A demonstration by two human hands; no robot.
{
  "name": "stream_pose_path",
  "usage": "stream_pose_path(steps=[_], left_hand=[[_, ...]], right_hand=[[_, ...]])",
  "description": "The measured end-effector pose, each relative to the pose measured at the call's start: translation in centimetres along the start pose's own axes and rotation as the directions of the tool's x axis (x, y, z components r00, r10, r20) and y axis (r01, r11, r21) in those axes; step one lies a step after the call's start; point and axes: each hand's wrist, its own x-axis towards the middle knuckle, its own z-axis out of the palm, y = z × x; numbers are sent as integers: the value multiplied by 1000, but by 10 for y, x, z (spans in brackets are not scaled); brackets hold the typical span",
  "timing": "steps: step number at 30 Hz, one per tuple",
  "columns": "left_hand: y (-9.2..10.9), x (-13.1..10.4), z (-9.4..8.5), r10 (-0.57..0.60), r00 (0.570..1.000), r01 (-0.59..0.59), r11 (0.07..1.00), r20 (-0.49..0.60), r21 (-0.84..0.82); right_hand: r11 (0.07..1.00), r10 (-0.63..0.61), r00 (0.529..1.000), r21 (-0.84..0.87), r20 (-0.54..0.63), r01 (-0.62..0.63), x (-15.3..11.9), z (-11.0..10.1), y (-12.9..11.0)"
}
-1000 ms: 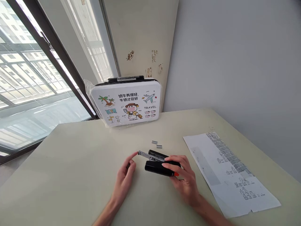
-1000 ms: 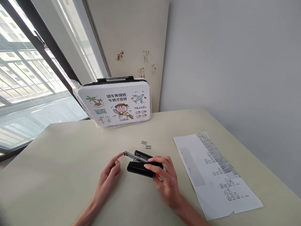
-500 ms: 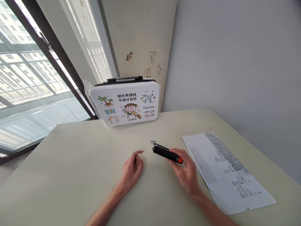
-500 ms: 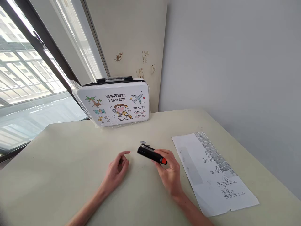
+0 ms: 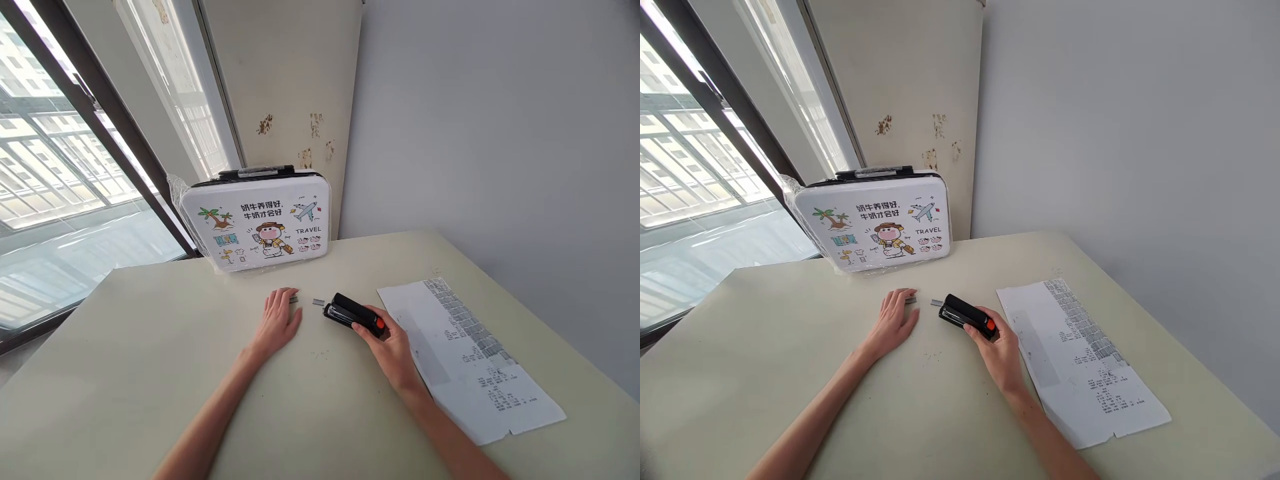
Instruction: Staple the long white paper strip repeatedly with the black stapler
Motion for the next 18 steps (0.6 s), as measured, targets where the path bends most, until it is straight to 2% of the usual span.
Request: stream_pose_path(steps=[7,11,14,18], left_hand=[[-4,-38,-26,-170,981,167,985,-92,-38],[2,-60,-40,-299,951,285,947,-80,-149],[7,-71,-47,-331,942,312,924,-50,-222],[14,-75,-51,-343,939,330,915,-16,-233]], right_hand=[[991,-82,996,-112,-37,78,0,-1,1],[989,-80,995,-132,-56,72,5,-6,-1],[983,-93,989,-171,-113,73,17,-23,-4],[970,-119,977,-232,-177,76,41,-63,-5]])
